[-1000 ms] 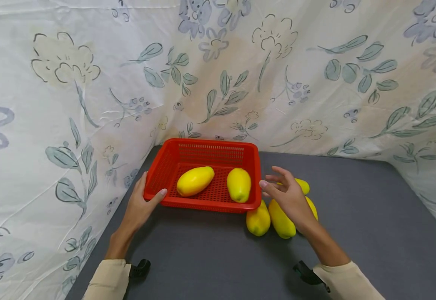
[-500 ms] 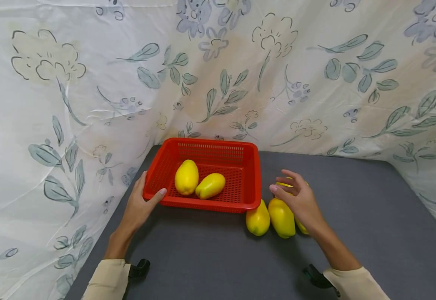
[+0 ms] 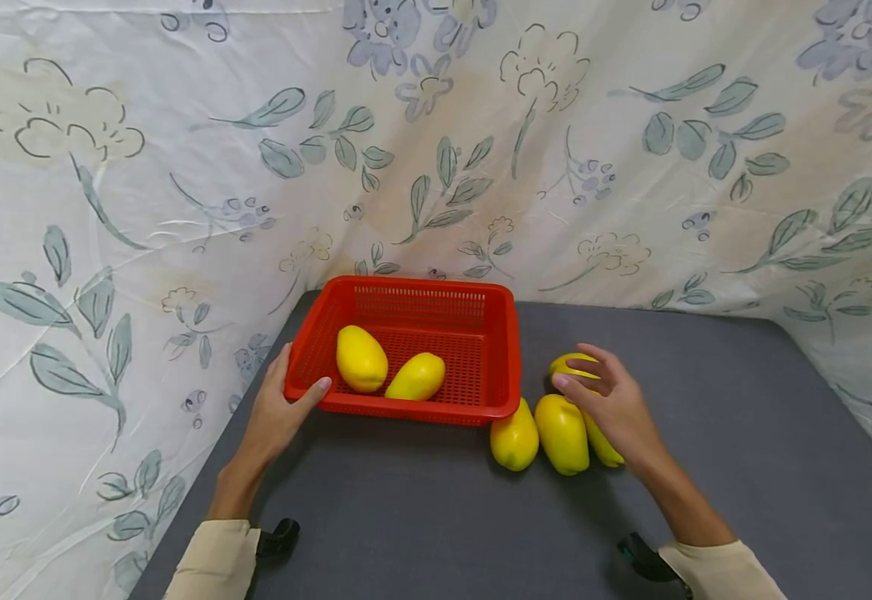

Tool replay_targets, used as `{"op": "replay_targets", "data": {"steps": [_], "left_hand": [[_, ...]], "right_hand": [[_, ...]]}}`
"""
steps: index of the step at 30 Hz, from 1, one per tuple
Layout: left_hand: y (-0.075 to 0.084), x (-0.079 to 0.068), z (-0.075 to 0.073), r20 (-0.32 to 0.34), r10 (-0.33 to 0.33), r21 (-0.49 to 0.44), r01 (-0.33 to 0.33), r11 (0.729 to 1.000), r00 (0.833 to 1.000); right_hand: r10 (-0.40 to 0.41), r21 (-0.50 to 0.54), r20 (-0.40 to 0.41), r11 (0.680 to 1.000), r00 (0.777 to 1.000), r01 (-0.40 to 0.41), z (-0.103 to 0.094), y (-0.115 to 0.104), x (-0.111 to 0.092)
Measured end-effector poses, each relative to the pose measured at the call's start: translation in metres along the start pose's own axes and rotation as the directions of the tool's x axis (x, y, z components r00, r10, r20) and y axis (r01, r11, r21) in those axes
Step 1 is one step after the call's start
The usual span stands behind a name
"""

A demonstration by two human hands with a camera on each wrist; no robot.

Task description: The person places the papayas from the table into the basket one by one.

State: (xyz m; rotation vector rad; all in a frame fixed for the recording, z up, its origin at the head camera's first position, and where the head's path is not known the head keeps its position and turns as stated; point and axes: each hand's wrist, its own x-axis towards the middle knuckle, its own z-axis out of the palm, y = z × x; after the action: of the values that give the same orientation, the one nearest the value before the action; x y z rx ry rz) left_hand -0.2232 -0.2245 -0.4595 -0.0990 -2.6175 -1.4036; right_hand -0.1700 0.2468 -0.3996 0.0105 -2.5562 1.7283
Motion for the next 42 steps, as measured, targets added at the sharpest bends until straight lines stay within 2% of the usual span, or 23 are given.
{"op": "replay_targets", "data": {"steps": [10, 28, 35, 42], "left_hand": [[-0.002, 0.002, 0.002, -0.014, 0.020, 0.005, -0.020, 1.000, 1.000], [0.000, 0.003, 0.002, -0.001, -0.016, -0.002, 0.016, 1.000, 1.000], [0.001, 0.004, 0.003, -0.005, -0.013, -0.006, 0.013, 1.000, 1.000], [0.000, 0.002, 0.005, -0.014, -0.009, -0.013, 0.009, 1.000, 1.000]], "right_hand": [[-0.031, 0.004, -0.017, 1.000, 0.999, 0.031, -0.009, 0.007, -0.001], [-0.016, -0.057, -0.041, 0.998, 0.999, 0.014, -0.028, 0.024, -0.003], [0.017, -0.043, -0.042, 0.999, 0.999, -0.019, -0.038, 0.029, -0.003], [0.026, -0.111, -0.069, 0.993, 0.997, -0.033, -0.046, 0.036, -0.008]]}}
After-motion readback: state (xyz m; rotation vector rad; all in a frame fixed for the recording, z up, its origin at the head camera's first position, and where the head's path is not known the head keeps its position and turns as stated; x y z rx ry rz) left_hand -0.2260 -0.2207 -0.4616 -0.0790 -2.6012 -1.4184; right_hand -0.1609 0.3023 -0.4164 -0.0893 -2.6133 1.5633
